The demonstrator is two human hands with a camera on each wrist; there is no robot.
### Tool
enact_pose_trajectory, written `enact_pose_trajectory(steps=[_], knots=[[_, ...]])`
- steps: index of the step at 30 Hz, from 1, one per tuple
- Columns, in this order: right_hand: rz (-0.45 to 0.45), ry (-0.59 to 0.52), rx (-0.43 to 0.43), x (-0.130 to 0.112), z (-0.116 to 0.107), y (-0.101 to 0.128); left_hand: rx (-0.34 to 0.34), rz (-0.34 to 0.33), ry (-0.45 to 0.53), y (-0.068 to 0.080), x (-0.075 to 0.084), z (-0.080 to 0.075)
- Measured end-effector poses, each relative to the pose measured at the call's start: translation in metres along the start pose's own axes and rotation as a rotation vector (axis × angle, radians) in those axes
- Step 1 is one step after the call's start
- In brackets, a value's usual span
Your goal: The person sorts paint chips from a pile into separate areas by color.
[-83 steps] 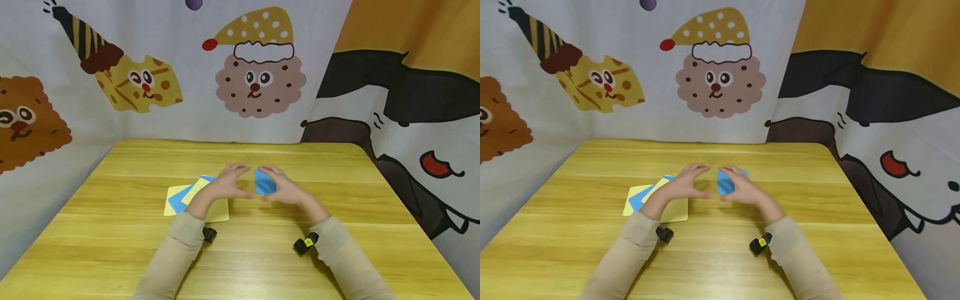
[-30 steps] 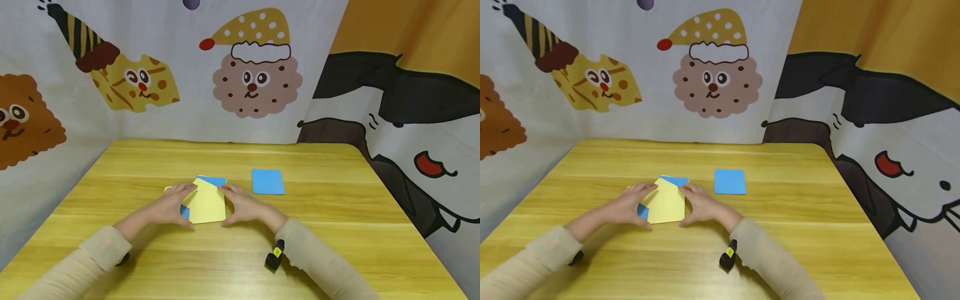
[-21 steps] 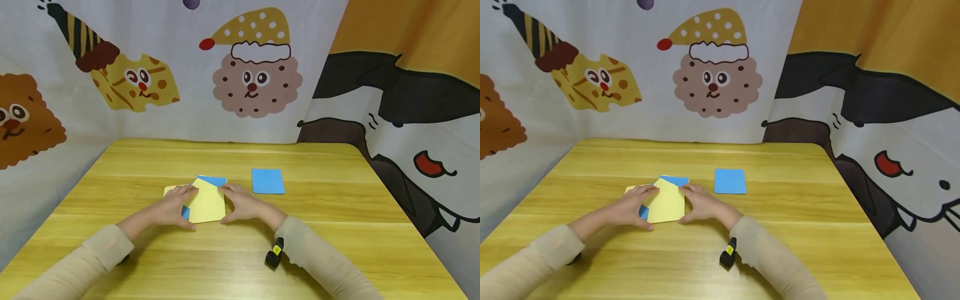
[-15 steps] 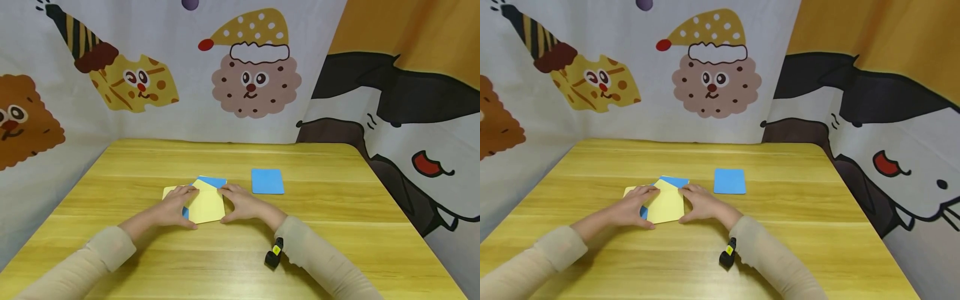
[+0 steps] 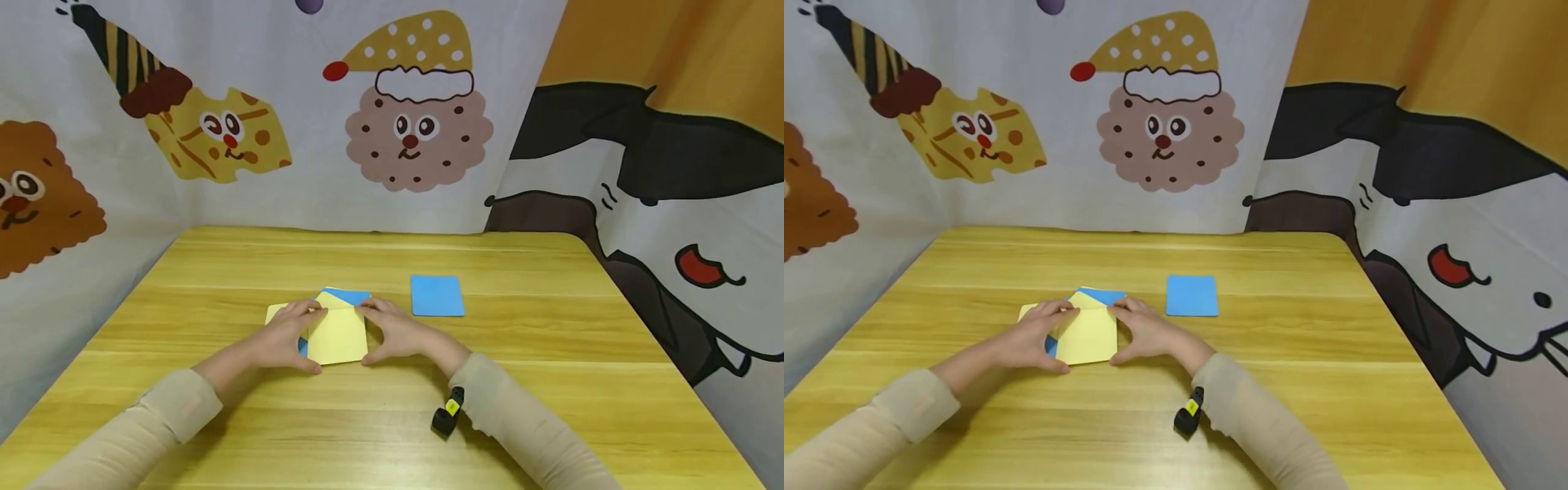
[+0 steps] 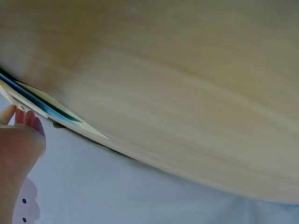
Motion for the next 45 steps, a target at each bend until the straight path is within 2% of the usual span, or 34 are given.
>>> enact_pose_trajectory(steps=[7,15,26,32,45], knots=[[0.005,-0.048,0.009,0.001,-0.006,0.009,0.009,0.010,-0.008,-0.006,0.008,-0.001],[0.042,-0.093,0.043,0.008,-0.017,0.034,-0.018,0.013,0.007,-0.021,0.032,0.003],[0.029,-0.094,0.087,0.024,-0.027,0.071,-0.076,0.042,0.023,-0.044,0.057,0.016],[0.059,-0.098,0.071,0.030,-0.030,0.092,-0.091,0.105,-0.007,-0.056,0.069,0.027],[0.103,-0.049,0.065,0.043,-0.037,0.141,-0.151,0.162,-0.145,-0.081,0.100,0.059]])
Point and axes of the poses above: each hand's wrist, its own y-axis away from the middle knuckle, its own z-axis out of the palm, x = y × z, the point moved 1 cm from there along -y, towards the middle knuckle, and after that the axes turned 8 degrees about y, right-handed, at the moved point
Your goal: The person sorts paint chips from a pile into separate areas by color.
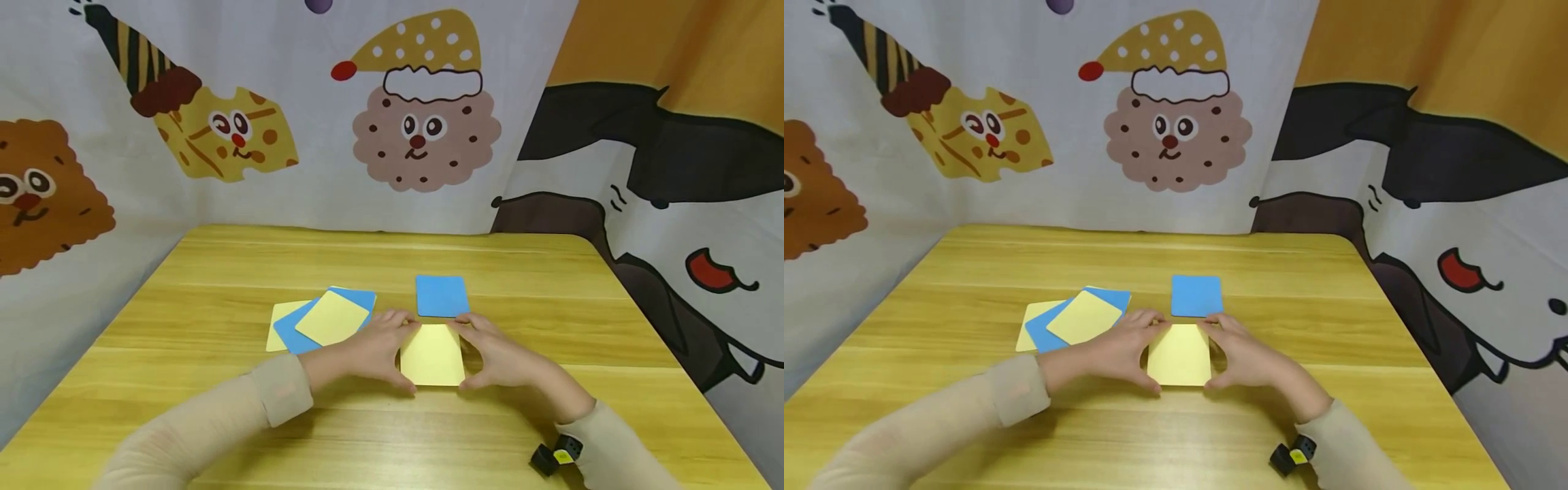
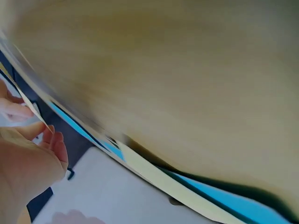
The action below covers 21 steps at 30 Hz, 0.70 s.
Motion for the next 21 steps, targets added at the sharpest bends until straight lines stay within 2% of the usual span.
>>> enact_pose_trajectory(steps=[7,11,21], knots=[[0.020,0.023,0.025,0.013,-0.005,0.015,-0.030,0.017,-0.029,-0.019,0.010,0.006],[0.040,0.031,-0.001,0.017,-0.005,0.017,-0.058,0.016,-0.037,-0.028,0.012,0.011],[0.039,0.036,-0.042,0.024,-0.002,0.019,-0.104,-0.036,-0.046,-0.033,0.016,0.013]])
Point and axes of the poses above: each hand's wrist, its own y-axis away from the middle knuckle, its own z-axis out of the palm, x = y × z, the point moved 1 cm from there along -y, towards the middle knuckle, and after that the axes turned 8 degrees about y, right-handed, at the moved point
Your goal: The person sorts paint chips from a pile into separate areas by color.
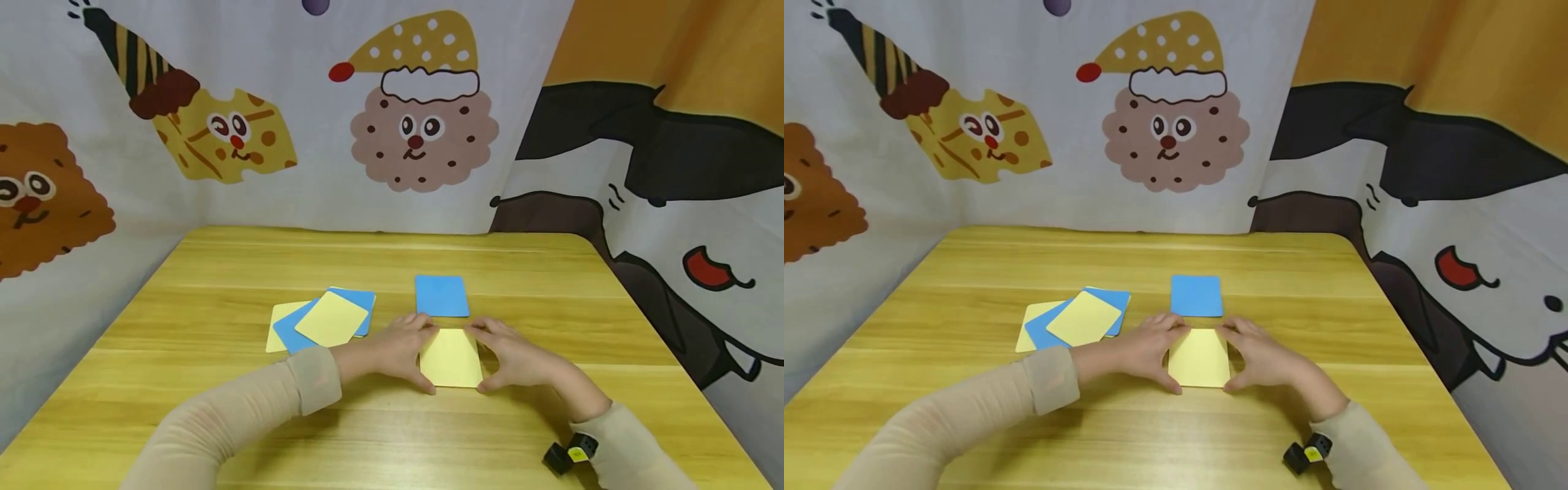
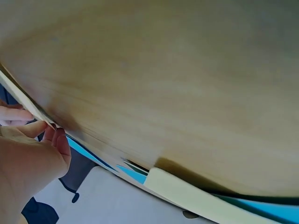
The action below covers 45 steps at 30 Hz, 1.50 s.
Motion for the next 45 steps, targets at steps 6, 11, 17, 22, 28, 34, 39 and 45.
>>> enact_pose_trajectory(steps=[6,11,17,22,28,34,39,45], knots=[[-0.009,-0.028,-0.038,0.005,0.002,0.001,-0.012,0.000,-0.009,-0.002,-0.001,0.002],[-0.008,-0.043,-0.052,0.006,0.003,0.002,-0.029,0.001,-0.018,-0.003,-0.001,0.002],[0.002,-0.037,-0.045,0.004,0.002,0.003,-0.026,0.042,0.002,0.000,-0.001,-0.002],[0.004,-0.033,0.024,-0.001,-0.001,0.001,0.003,0.078,0.034,0.005,-0.008,-0.006],[0.004,-0.024,0.110,-0.011,-0.003,-0.003,0.034,0.093,0.117,0.017,-0.017,-0.018],[0.041,0.000,0.206,-0.025,-0.005,-0.012,0.066,0.074,0.144,0.031,-0.032,-0.027],[0.061,0.018,0.280,-0.038,-0.005,-0.024,0.108,0.053,0.163,0.049,-0.052,-0.034],[0.079,0.026,0.318,-0.051,-0.001,-0.037,0.168,0.029,0.223,0.076,-0.082,-0.042]])
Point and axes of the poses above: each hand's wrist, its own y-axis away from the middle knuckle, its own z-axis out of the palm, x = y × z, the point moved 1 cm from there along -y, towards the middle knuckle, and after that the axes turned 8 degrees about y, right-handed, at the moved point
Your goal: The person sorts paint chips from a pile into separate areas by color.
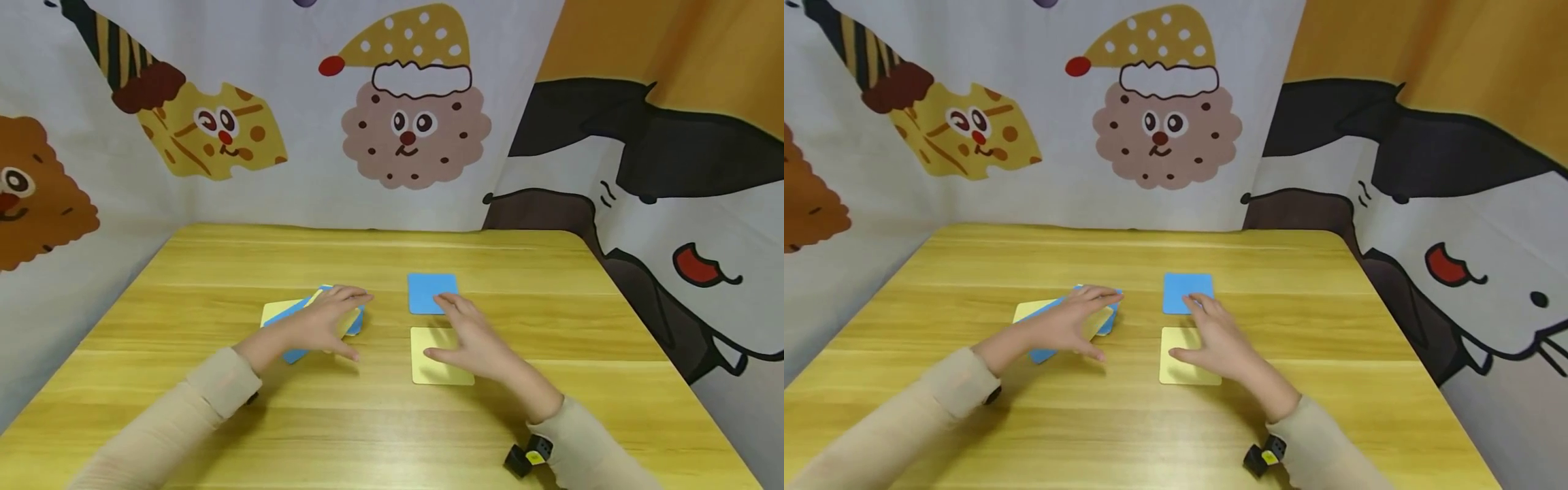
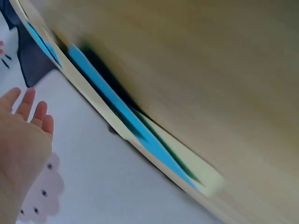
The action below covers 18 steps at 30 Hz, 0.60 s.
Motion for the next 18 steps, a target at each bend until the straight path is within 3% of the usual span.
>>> enact_pose_trajectory(steps=[10,18], knots=[[-0.013,0.010,0.063,-0.029,0.015,-0.020,0.101,-0.106,0.064,0.030,-0.036,-0.024],[0.011,-0.009,0.055,-0.051,0.029,-0.034,0.112,-0.100,0.072,0.043,-0.058,-0.035]])
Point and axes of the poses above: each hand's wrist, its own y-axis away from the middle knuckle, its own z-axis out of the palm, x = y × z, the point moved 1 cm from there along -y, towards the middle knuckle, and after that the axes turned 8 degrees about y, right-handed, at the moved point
